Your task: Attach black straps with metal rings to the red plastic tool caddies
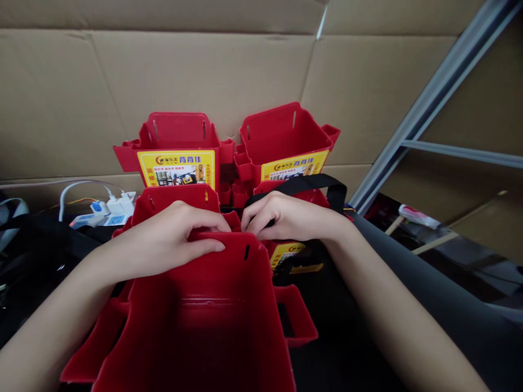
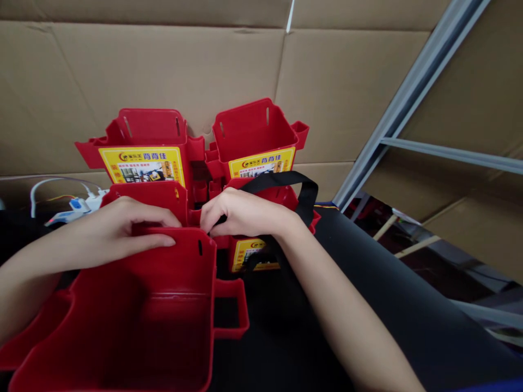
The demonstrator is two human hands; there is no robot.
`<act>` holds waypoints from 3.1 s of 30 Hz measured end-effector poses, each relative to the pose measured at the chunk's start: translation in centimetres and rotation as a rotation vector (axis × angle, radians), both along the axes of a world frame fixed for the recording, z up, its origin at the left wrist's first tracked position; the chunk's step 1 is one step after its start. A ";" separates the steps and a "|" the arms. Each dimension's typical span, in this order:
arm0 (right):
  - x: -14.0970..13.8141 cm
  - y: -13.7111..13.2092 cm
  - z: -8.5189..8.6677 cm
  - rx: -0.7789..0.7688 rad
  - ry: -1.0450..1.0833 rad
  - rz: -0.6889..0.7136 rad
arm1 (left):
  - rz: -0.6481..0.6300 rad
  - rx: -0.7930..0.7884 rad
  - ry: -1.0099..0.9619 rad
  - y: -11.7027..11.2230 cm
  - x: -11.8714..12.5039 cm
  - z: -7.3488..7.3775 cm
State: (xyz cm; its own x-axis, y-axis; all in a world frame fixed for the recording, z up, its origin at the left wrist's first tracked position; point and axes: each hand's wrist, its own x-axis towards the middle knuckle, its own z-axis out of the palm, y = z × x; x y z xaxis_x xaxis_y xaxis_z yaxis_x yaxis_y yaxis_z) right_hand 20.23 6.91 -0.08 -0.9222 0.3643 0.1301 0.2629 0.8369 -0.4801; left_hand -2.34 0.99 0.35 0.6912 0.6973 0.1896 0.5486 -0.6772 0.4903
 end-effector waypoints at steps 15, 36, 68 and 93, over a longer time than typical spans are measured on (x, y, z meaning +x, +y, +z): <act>-0.2 0.4 -0.2 -0.023 0.035 0.050 | 0.008 -0.011 0.008 0.0 0.0 -0.1; -0.6 0.6 -0.7 -0.054 0.093 0.055 | 0.040 0.049 0.043 -0.1 0.0 -0.2; -0.2 0.7 -0.7 -0.277 0.037 0.015 | -0.014 0.087 0.012 -0.4 0.2 -0.2; -0.1 1.1 -0.8 -0.369 0.063 0.066 | -0.044 0.598 0.299 -2.5 1.8 -0.7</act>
State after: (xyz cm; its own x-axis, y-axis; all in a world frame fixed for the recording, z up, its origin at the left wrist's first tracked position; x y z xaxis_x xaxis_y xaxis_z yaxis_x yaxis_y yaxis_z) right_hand 20.10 7.98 -0.83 -0.9395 0.3376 0.0583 0.1749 0.6187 -0.7659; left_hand -0.54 -1.46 -0.39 0.7996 0.5012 0.3309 0.5679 -0.8102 -0.1453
